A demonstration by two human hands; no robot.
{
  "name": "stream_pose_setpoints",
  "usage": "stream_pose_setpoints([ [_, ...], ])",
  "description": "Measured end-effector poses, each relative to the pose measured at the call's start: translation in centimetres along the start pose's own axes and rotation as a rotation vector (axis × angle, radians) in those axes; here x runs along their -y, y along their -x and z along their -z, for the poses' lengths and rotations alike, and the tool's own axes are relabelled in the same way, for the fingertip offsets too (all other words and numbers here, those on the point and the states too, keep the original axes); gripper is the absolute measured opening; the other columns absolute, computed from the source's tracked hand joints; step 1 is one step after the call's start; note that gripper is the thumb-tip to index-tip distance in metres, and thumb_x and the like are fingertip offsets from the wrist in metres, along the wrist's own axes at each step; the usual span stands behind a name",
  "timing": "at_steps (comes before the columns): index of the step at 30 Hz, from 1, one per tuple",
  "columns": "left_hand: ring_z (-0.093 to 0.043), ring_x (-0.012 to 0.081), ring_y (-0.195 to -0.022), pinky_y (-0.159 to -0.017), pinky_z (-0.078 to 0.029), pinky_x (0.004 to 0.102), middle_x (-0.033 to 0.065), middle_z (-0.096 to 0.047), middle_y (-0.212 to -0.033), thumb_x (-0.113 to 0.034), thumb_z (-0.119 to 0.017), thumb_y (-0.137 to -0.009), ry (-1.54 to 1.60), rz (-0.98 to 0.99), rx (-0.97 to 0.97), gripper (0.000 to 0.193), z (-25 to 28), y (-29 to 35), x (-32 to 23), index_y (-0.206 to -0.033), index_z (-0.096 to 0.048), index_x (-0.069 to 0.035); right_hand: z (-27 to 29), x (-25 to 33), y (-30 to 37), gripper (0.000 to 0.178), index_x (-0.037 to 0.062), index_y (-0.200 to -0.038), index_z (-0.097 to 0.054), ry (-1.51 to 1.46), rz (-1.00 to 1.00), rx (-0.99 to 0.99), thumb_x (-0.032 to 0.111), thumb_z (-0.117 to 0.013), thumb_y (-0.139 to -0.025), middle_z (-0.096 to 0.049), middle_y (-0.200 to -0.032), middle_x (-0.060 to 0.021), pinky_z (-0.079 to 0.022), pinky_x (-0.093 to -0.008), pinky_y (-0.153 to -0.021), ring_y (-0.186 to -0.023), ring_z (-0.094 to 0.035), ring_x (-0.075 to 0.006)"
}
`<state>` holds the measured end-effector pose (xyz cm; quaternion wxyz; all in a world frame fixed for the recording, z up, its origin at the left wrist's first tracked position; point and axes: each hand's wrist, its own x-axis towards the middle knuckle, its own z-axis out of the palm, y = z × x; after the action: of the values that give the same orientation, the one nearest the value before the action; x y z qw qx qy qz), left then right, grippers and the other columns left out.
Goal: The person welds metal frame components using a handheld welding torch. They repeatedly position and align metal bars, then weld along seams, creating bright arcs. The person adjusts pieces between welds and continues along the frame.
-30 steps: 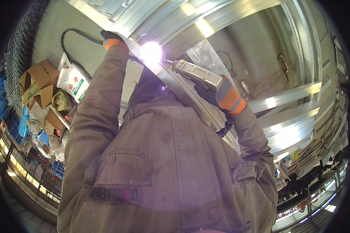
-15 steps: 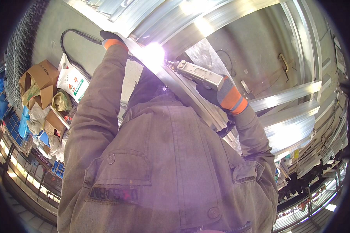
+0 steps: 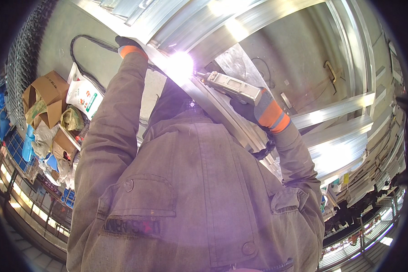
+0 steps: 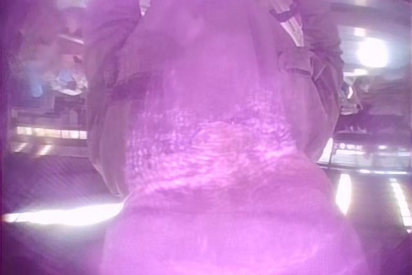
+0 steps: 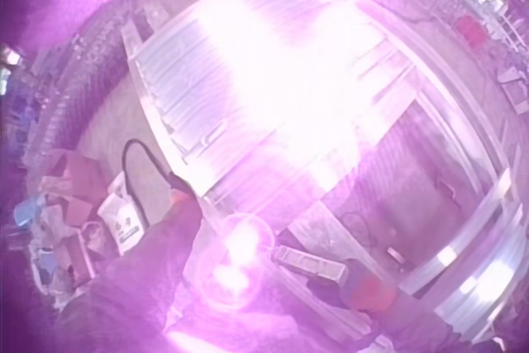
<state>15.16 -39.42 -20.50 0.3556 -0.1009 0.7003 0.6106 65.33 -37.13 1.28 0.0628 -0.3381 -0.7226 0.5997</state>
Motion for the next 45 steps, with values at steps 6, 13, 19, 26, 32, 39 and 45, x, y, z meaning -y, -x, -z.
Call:
stream_pose_setpoints([
  [6, -0.040, 0.0274, -0.169, -0.139, -0.029, 0.0416, 0.0076, -0.041, -0.186, -0.062, -0.034, -0.119, 0.013, -0.007, 0.042, 0.079, 0.0, 0.2, -0.3, -0.177, -0.044, -0.010, 0.1, 0.3, -0.1, 0.046, 0.0078, -0.143, -0.077, -0.009, 0.042, -0.043, 0.011, -0.083, -0.098, -0.083, -0.131, -0.0129, -0.064, -0.0397, -0.099, -0.117, -0.081, -0.0292],
  [13, -0.037, 0.0263, -0.171, -0.140, -0.027, 0.0407, 0.0075, -0.037, -0.188, -0.063, -0.034, -0.118, 0.039, -0.019, 0.078, 0.080, 0.4, -0.9, 0.3, -0.179, -0.042, -0.011, 0.1, 0.1, 0.2, 0.045, 0.0082, -0.142, -0.077, -0.008, -0.009, -0.008, 0.011, -0.081, -0.097, -0.082, -0.129, -0.0127, -0.063, -0.0404, -0.098, -0.116, -0.080, -0.0300],
  [19, -0.037, 0.0261, -0.171, -0.140, -0.028, 0.0400, 0.0074, -0.038, -0.188, -0.063, -0.035, -0.118, 0.049, -0.033, 0.113, 0.080, 0.9, -1.6, 1.0, -0.179, -0.042, -0.011, 0.0, -0.5, 0.5, 0.045, 0.0083, -0.143, -0.076, -0.017, -0.018, 0.001, 0.012, -0.080, -0.098, -0.082, -0.131, -0.0136, -0.063, -0.0414, -0.099, -0.117, -0.080, -0.0321],
  [26, -0.056, 0.0281, -0.151, -0.128, -0.041, 0.0397, 0.0091, -0.058, -0.169, -0.062, -0.042, -0.117, 0.144, -0.092, 0.008, 0.075, 0.3, -1.5, 1.4, -0.165, -0.058, -0.007, 0.4, -1.3, 0.9, 0.051, 0.0065, -0.149, -0.072, 0.047, -0.010, 0.044, 0.009, -0.078, -0.099, -0.081, -0.135, -0.0138, -0.062, -0.0403, -0.105, -0.121, -0.079, -0.0302],
  [32, -0.068, 0.0281, -0.134, -0.117, -0.050, 0.0386, 0.0108, -0.072, -0.150, -0.064, -0.048, -0.116, 0.050, -0.172, -0.149, 0.075, 0.5, -2.5, 2.0, -0.153, -0.068, -0.002, 0.4, -1.6, 1.2, 0.054, 0.0048, -0.151, -0.069, 0.032, 0.008, 0.030, 0.008, -0.079, -0.098, -0.080, -0.136, -0.0145, -0.061, -0.0400, -0.106, -0.122, -0.078, -0.0292],
  [39, -0.060, 0.0271, -0.147, -0.124, -0.046, 0.0399, 0.0084, -0.062, -0.164, -0.061, -0.044, -0.117, 0.042, -0.185, 0.126, 0.071, 3.6, -7.2, 4.0, -0.162, -0.061, -0.008, 0.2, -2.0, 1.7, 0.053, 0.0023, -0.151, -0.069, -0.097, -0.092, 0.037, 0.010, -0.081, -0.099, -0.080, -0.137, -0.0136, -0.060, -0.0394, -0.105, -0.121, -0.077, -0.0246],
  [45, -0.070, 0.0288, -0.133, -0.116, -0.052, 0.0402, 0.0102, -0.075, -0.149, -0.063, -0.049, -0.117, 0.582, -0.112, 0.218, 0.072, 5.6, -11.7, 7.6, -0.151, -0.070, -0.003, 1.7, 1.2, 2.1, 0.046, 0.0033, -0.140, -0.077, -0.160, -0.218, 0.018, 0.023, -0.088, -0.100, -0.085, -0.124, -0.0130, -0.061, -0.0364, -0.098, -0.109, -0.078, -0.0194],
])
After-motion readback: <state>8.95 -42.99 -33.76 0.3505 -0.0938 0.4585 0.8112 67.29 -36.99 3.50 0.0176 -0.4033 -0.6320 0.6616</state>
